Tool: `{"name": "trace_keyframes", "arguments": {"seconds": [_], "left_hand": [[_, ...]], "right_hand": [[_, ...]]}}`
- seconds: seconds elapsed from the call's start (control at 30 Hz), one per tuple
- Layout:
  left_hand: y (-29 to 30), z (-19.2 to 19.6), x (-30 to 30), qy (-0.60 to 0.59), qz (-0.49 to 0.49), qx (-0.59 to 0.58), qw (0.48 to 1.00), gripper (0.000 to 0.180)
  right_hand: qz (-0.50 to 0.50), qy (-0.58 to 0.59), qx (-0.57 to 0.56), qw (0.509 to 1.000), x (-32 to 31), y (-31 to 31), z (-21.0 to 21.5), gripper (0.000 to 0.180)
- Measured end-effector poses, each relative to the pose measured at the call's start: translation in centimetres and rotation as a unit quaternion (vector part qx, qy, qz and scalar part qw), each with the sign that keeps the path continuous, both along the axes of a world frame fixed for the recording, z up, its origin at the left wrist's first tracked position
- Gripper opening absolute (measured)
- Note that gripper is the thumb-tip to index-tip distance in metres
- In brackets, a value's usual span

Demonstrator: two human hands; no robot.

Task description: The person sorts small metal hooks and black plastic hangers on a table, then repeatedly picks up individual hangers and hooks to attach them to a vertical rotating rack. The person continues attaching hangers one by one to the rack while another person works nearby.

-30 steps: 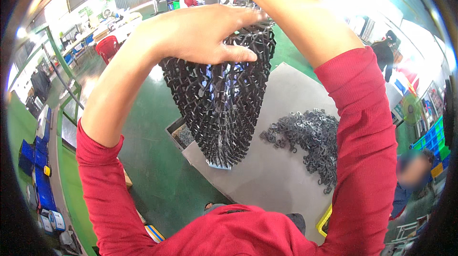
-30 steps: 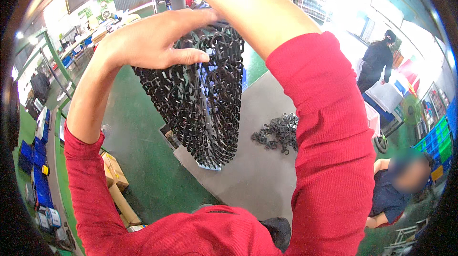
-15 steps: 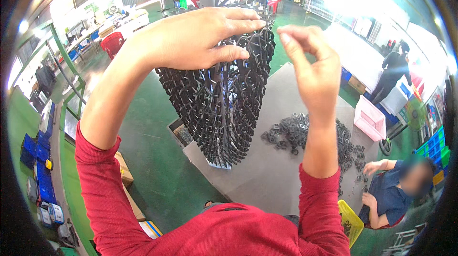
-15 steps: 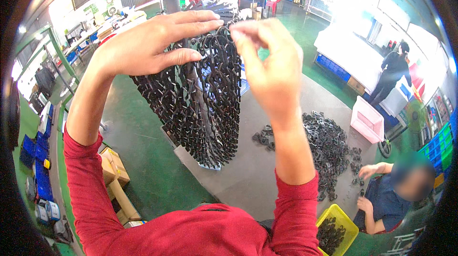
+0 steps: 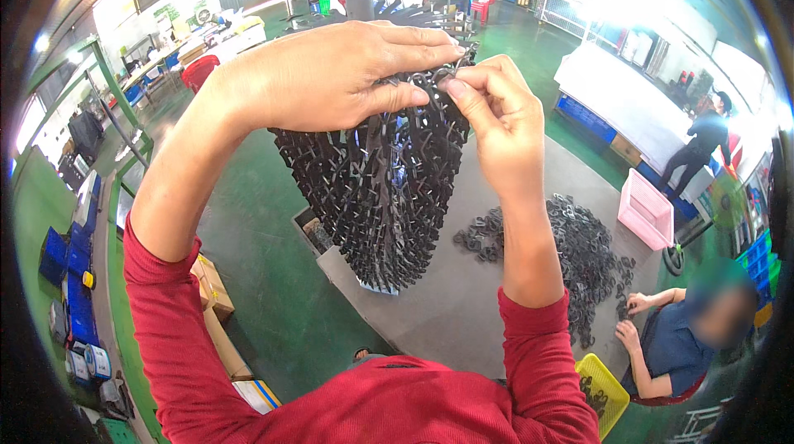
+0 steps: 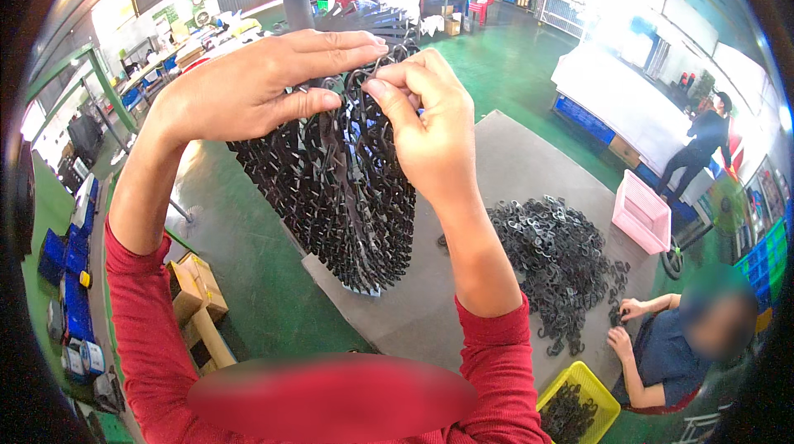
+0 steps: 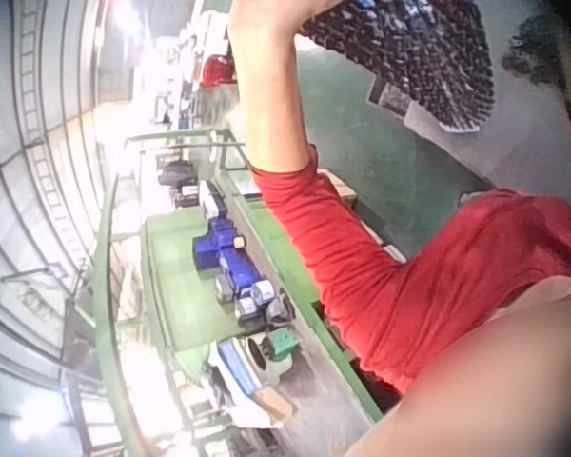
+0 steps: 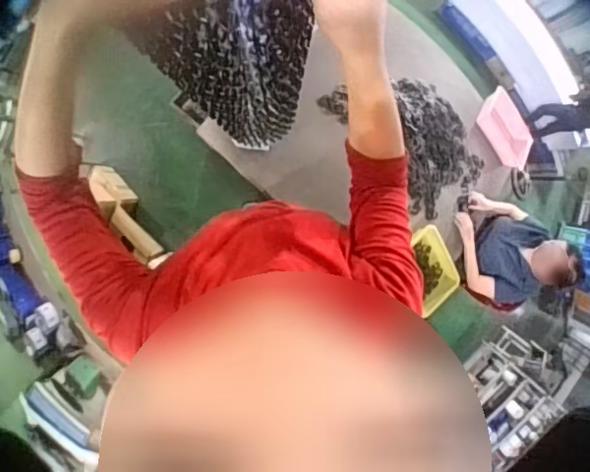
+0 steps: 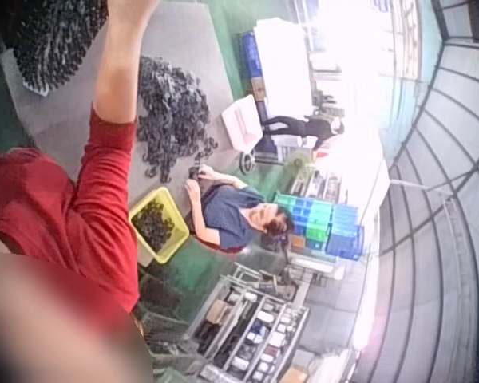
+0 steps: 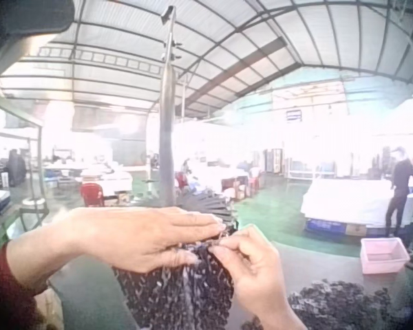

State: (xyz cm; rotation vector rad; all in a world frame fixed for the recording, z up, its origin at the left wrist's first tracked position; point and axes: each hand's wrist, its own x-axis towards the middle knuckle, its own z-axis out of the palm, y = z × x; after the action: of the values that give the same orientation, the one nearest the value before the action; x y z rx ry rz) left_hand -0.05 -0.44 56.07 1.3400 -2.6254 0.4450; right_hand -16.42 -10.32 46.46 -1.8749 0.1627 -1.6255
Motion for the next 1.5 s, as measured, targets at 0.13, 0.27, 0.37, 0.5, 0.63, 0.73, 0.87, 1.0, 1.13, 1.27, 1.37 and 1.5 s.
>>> {"name": "trace_keyframes", "arguments": {"seconds": [0.13,0.27,0.37,0.5,0.63,0.73,0.87,1.0,1.13,1.27,1.37,1.5], "left_hand": [[-0.1,0.1,-0.5,0.0,0.0,0.009,1.0,0.05],[-0.6,0.1,-0.8,-0.004,0.012,0.007,1.0,0.05],[-0.7,0.1,-0.7,-0.007,0.009,0.001,1.0,0.05],[-1.0,0.3,-0.9,-0.002,0.012,0.006,1.0,0.049],[-1.0,0.3,-0.6,-0.012,0.014,0.004,1.0,0.049],[-1.0,0.2,-0.3,-0.009,0.002,0.002,1.0,0.049],[-1.2,0.2,-0.3,-0.007,-0.002,-0.007,1.0,0.048],[-1.1,0.0,0.3,-0.007,0.018,-0.012,1.0,0.048],[-1.3,0.3,0.6,-0.009,0.026,-0.009,1.0,0.049],[-1.8,0.2,0.8,-0.015,0.013,-0.011,1.0,0.051],[-1.8,0.5,0.4,-0.023,0.023,0.01,0.999,0.049],[-1.2,0.7,0.4,-0.031,0.041,0.004,0.999,0.05]], "right_hand": [[0.036,0.013,-0.001,0.999,-0.7,-0.7,-0.1,0.003],[0.033,0.021,0.002,0.999,-1.1,-1.0,0.0,0.002],[0.005,0.008,0.018,1.0,-0.5,-0.3,-0.1,0.002],[0.023,0.018,0.017,0.999,-0.9,-1.0,-0.1,0.002],[0.09,0.035,0.032,0.995,-1.3,-1.5,0.3,0.006],[0.141,0.023,0.037,0.989,-1.2,-1.9,0.4,0.008],[0.178,0.039,0.049,0.982,-1.6,-2.4,0.5,0.008],[0.23,0.021,0.078,0.97,-2.8,-3.2,-0.5,0.008],[0.217,0.043,0.126,0.967,-3.7,-3.3,-1.0,0.009],[0.201,0.026,0.198,0.959,-5.0,-3.5,-1.9,0.011],[0.168,0.017,0.282,0.945,-6.6,-3.4,-2.5,0.015],[0.049,0.02,0.304,0.951,-8.6,-3.2,-3.8,0.015]]}}
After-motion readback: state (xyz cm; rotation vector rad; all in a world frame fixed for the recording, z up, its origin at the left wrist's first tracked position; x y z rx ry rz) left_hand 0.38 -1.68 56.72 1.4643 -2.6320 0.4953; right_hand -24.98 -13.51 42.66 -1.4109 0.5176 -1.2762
